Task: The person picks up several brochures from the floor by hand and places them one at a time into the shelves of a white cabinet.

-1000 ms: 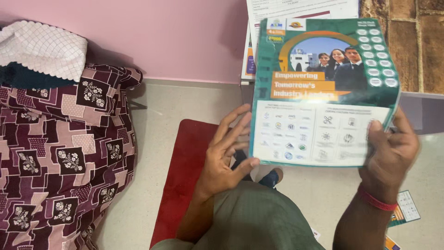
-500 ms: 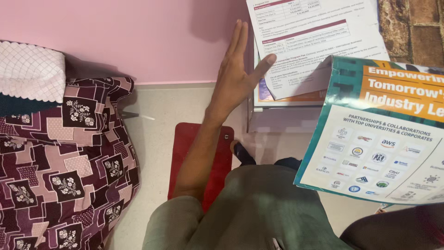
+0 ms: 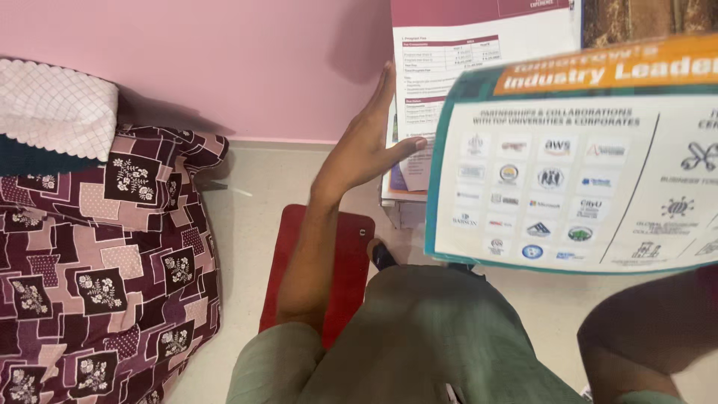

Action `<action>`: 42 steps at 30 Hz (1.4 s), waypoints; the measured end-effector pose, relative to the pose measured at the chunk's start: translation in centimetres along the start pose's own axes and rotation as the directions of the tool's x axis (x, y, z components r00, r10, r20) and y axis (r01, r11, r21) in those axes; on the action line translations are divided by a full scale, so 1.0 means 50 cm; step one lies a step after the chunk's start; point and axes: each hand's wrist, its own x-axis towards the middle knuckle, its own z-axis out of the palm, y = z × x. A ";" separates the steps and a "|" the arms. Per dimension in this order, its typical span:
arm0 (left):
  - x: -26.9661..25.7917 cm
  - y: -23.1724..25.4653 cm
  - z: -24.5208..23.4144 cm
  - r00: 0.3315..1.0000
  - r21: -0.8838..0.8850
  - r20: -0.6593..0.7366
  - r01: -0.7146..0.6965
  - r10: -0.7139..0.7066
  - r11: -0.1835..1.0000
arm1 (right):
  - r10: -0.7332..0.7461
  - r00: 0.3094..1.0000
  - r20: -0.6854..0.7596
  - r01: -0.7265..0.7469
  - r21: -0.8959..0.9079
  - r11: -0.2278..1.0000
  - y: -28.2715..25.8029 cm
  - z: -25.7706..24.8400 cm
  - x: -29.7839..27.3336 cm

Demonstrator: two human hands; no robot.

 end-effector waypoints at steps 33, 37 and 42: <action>-0.198 0.071 0.034 0.985 -0.222 -0.171 -0.032 -0.006 0.975 | -0.088 0.938 0.334 0.277 -0.573 0.771 -0.014 -0.003 0.095; -0.196 0.063 0.045 0.986 -0.215 -0.169 -0.034 -0.003 0.976 | -0.161 0.860 0.484 0.358 -0.348 0.867 -0.032 -0.027 0.072; -0.175 0.028 0.045 0.973 -0.325 -0.220 -0.146 0.075 0.934 | -0.082 0.842 0.534 0.457 -0.623 0.635 -0.043 -0.005 0.049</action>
